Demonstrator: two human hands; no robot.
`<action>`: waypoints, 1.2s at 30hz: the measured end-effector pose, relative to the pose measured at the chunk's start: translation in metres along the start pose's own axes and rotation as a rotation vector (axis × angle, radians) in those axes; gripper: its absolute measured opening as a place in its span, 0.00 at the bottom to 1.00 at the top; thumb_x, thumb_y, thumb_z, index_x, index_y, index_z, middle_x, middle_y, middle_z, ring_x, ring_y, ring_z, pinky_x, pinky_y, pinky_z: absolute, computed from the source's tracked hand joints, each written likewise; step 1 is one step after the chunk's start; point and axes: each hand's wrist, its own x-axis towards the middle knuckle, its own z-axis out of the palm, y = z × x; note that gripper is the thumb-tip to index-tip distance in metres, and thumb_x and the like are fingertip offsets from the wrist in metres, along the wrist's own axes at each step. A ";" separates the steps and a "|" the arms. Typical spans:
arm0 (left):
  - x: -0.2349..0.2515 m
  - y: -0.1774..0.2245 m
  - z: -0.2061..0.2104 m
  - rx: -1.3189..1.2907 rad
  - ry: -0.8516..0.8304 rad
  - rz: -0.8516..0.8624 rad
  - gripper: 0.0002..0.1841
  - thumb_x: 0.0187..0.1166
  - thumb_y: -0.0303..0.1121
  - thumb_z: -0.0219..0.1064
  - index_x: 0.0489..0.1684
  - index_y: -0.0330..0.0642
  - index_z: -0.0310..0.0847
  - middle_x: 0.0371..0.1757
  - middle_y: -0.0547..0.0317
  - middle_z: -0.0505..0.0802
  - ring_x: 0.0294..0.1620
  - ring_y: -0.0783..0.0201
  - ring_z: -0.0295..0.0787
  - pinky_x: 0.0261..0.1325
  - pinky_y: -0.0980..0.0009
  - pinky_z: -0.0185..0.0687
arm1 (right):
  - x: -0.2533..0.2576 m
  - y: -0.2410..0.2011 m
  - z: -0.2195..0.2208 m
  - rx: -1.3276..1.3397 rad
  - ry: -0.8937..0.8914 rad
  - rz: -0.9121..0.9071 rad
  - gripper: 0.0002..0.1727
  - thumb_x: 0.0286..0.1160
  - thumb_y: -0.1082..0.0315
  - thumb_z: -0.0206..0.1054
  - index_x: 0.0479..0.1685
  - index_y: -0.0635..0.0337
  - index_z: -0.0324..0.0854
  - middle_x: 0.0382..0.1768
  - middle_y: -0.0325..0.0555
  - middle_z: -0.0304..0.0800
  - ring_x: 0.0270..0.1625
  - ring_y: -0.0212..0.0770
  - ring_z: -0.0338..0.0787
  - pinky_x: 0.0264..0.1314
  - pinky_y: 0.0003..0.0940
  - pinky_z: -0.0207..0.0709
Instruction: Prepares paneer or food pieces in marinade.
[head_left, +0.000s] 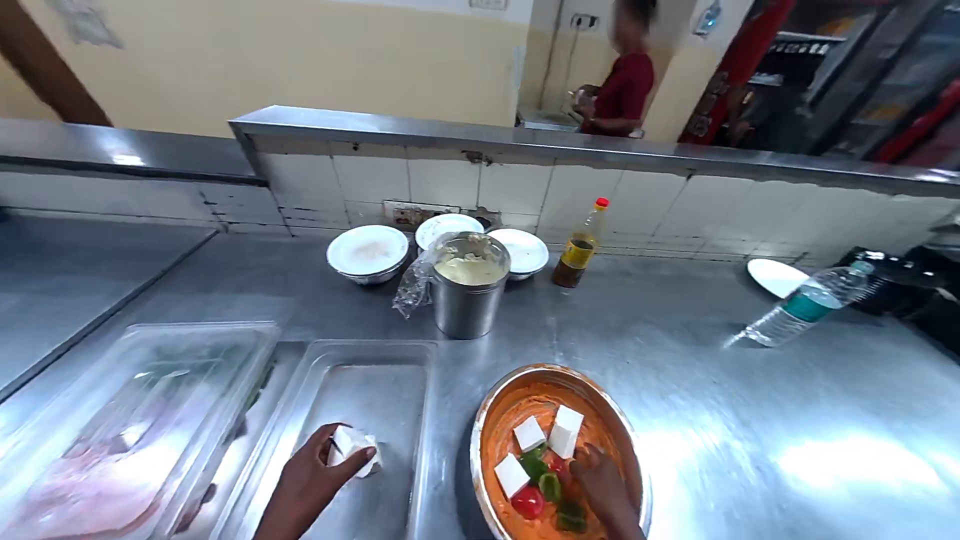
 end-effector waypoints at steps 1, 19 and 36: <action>-0.006 0.019 0.010 0.014 -0.030 0.061 0.37 0.64 0.44 0.84 0.71 0.31 0.77 0.53 0.35 0.90 0.51 0.42 0.89 0.59 0.42 0.83 | 0.001 0.000 0.000 0.003 0.000 -0.001 0.25 0.78 0.69 0.67 0.74 0.69 0.77 0.66 0.68 0.84 0.69 0.60 0.84 0.73 0.59 0.73; -0.050 0.155 0.171 0.403 -0.754 0.589 0.41 0.72 0.59 0.75 0.79 0.39 0.73 0.72 0.38 0.83 0.70 0.42 0.83 0.72 0.46 0.78 | 0.003 -0.005 -0.002 0.058 0.018 0.048 0.24 0.79 0.69 0.66 0.74 0.70 0.76 0.65 0.69 0.84 0.68 0.59 0.84 0.72 0.56 0.74; 0.044 -0.024 0.024 0.528 -0.342 0.253 0.35 0.70 0.41 0.80 0.73 0.29 0.76 0.71 0.30 0.83 0.77 0.34 0.76 0.82 0.44 0.67 | 0.001 -0.007 -0.003 0.043 0.009 0.009 0.25 0.80 0.70 0.67 0.75 0.73 0.75 0.67 0.70 0.83 0.70 0.60 0.83 0.74 0.57 0.72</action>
